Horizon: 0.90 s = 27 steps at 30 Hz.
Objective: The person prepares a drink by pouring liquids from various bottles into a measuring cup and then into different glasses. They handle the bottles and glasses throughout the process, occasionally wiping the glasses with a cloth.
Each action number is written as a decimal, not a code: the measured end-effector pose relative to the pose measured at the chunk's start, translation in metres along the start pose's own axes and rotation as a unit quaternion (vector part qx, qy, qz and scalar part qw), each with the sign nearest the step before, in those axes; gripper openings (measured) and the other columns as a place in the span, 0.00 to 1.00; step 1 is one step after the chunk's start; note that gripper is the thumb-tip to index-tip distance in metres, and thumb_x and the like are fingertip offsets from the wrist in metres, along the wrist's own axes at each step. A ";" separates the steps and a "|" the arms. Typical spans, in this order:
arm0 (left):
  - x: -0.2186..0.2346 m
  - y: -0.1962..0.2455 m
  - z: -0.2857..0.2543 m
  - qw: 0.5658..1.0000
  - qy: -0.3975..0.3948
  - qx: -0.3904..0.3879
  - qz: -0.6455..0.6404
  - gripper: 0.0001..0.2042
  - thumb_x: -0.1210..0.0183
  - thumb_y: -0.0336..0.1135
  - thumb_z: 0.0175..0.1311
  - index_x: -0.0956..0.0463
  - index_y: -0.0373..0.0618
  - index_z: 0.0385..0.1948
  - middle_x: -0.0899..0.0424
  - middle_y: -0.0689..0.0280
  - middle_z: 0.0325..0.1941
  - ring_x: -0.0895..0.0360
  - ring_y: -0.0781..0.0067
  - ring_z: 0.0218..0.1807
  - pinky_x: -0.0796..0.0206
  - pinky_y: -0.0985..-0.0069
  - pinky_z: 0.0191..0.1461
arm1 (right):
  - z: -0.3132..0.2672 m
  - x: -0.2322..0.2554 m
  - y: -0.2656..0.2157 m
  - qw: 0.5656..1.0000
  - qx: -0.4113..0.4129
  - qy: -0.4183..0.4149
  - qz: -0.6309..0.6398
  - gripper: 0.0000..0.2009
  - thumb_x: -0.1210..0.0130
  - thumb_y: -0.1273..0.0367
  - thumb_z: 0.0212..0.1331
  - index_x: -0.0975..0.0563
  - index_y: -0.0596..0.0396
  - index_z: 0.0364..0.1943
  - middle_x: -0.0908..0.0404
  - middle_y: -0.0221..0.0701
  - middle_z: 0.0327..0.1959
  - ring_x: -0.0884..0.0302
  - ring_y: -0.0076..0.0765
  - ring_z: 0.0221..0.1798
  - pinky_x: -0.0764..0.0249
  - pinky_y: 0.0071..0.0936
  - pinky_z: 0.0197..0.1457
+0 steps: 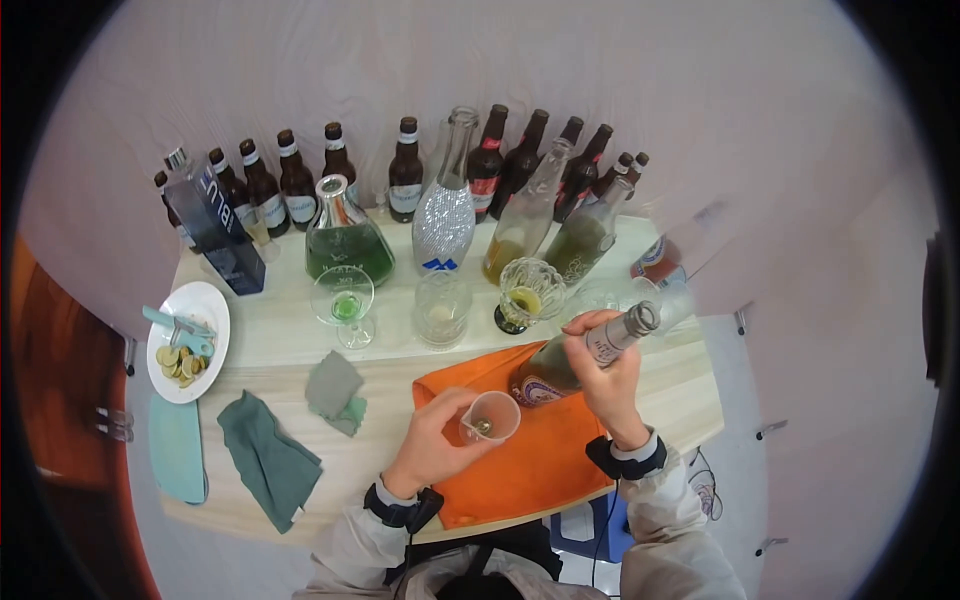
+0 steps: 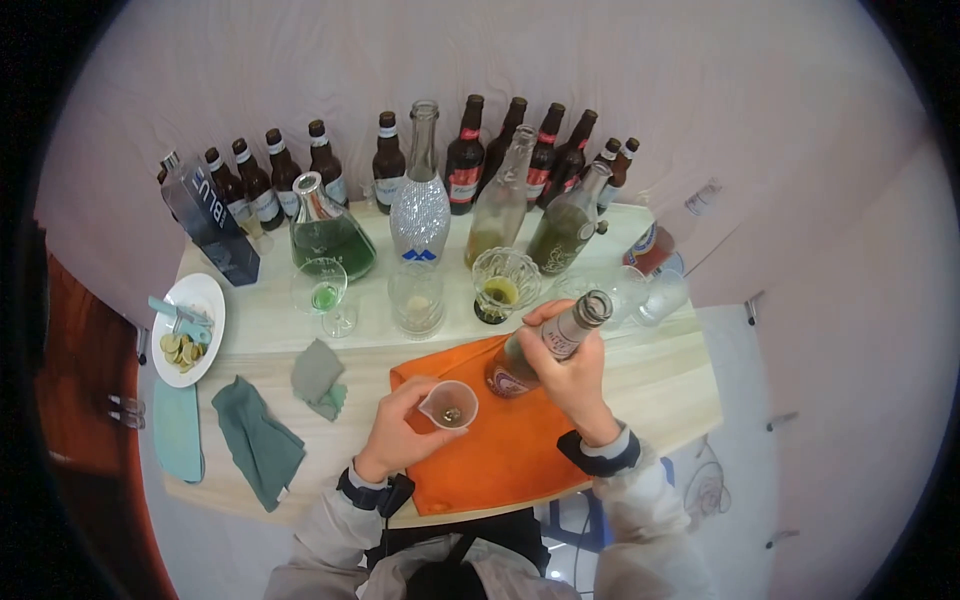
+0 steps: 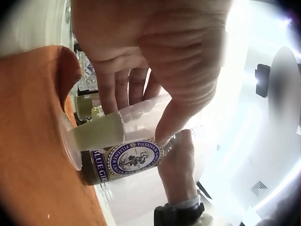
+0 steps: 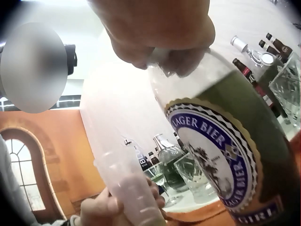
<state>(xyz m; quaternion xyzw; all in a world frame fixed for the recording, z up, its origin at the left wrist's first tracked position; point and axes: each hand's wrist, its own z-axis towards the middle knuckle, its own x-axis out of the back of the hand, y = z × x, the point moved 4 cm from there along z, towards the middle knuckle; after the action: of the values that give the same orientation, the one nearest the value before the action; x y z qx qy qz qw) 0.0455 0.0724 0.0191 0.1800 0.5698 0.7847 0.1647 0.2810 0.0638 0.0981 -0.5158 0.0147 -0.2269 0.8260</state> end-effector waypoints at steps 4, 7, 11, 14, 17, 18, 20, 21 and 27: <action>-0.005 0.022 0.003 0.999 -0.015 -0.033 0.009 0.25 0.21 0.29 0.51 0.19 0.39 0.52 0.15 0.60 0.51 0.16 0.67 0.51 0.25 0.72 0.55 | -0.029 0.014 0.002 0.999 -0.039 -0.005 -0.002 0.29 0.29 0.74 0.58 0.30 0.61 0.63 0.23 0.39 0.60 0.25 0.36 0.64 0.32 0.35 0.70; -0.013 0.048 0.011 0.996 -0.014 -0.084 0.010 0.25 0.22 0.29 0.52 0.20 0.40 0.54 0.15 0.59 0.52 0.16 0.64 0.52 0.25 0.71 0.55 | -0.074 0.052 -0.001 0.989 0.067 -0.001 -0.134 0.38 0.25 0.73 0.54 0.34 0.63 0.68 0.27 0.44 0.65 0.29 0.43 0.70 0.35 0.39 0.75; -0.038 0.081 0.028 0.993 -0.045 -0.100 -0.042 0.26 0.22 0.28 0.52 0.20 0.39 0.55 0.16 0.58 0.55 0.17 0.63 0.56 0.25 0.70 0.59 | -0.092 0.037 -0.057 0.972 0.101 -0.110 -0.178 0.41 0.22 0.73 0.48 0.33 0.63 0.67 0.25 0.47 0.63 0.24 0.47 0.67 0.27 0.40 0.68; -0.061 0.093 0.036 0.988 -0.087 -0.110 -0.058 0.27 0.22 0.29 0.53 0.21 0.39 0.56 0.17 0.58 0.56 0.17 0.63 0.57 0.25 0.70 0.60 | -0.107 0.039 -0.044 0.976 0.076 -0.083 -0.187 0.40 0.22 0.74 0.48 0.32 0.62 0.66 0.21 0.46 0.59 0.18 0.46 0.58 0.22 0.37 0.61; -0.067 0.101 0.041 0.983 -0.090 -0.151 -0.052 0.29 0.21 0.30 0.52 0.22 0.38 0.58 0.19 0.56 0.59 0.17 0.62 0.55 0.25 0.70 0.59 | -0.094 0.044 -0.062 0.976 0.077 -0.049 -0.197 0.31 0.23 0.76 0.49 0.25 0.62 0.59 0.17 0.43 0.52 0.15 0.46 0.50 0.20 0.35 0.57; -0.067 0.104 0.043 0.981 -0.089 -0.159 -0.061 0.30 0.20 0.30 0.52 0.22 0.38 0.58 0.20 0.56 0.60 0.17 0.61 0.55 0.24 0.70 0.58 | -0.087 0.046 -0.071 0.963 0.100 -0.054 -0.244 0.28 0.24 0.77 0.49 0.23 0.62 0.56 0.17 0.43 0.50 0.15 0.46 0.49 0.20 0.36 0.56; -0.059 0.103 0.048 0.981 -0.088 -0.165 -0.048 0.32 0.20 0.31 0.51 0.23 0.38 0.59 0.21 0.55 0.61 0.18 0.58 0.56 0.25 0.68 0.60 | -0.074 0.057 -0.088 0.957 0.107 -0.016 -0.269 0.25 0.25 0.78 0.49 0.21 0.63 0.53 0.16 0.43 0.48 0.15 0.46 0.49 0.20 0.36 0.55; -0.055 0.102 0.050 0.982 -0.086 -0.166 -0.035 0.34 0.19 0.32 0.50 0.25 0.38 0.61 0.23 0.54 0.62 0.20 0.56 0.58 0.26 0.66 0.62 | -0.068 0.065 -0.092 0.950 0.110 0.019 -0.291 0.22 0.26 0.78 0.48 0.20 0.63 0.50 0.15 0.42 0.47 0.15 0.45 0.49 0.20 0.36 0.54; -0.059 0.065 0.079 0.985 -0.028 -0.154 0.075 0.40 0.20 0.35 0.52 0.31 0.39 0.68 0.27 0.50 0.68 0.29 0.48 0.71 0.35 0.61 0.73 | -0.016 0.102 -0.102 0.880 0.201 0.050 -0.426 0.28 0.30 0.83 0.45 0.22 0.63 0.56 0.18 0.44 0.51 0.17 0.53 0.51 0.21 0.36 0.55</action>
<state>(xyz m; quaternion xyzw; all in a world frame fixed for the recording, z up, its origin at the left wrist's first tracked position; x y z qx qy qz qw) 0.1309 0.0920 0.0979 0.2166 0.4219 0.8681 0.1466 0.3317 -0.0267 0.1994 -0.2827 -0.2114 -0.5807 0.7336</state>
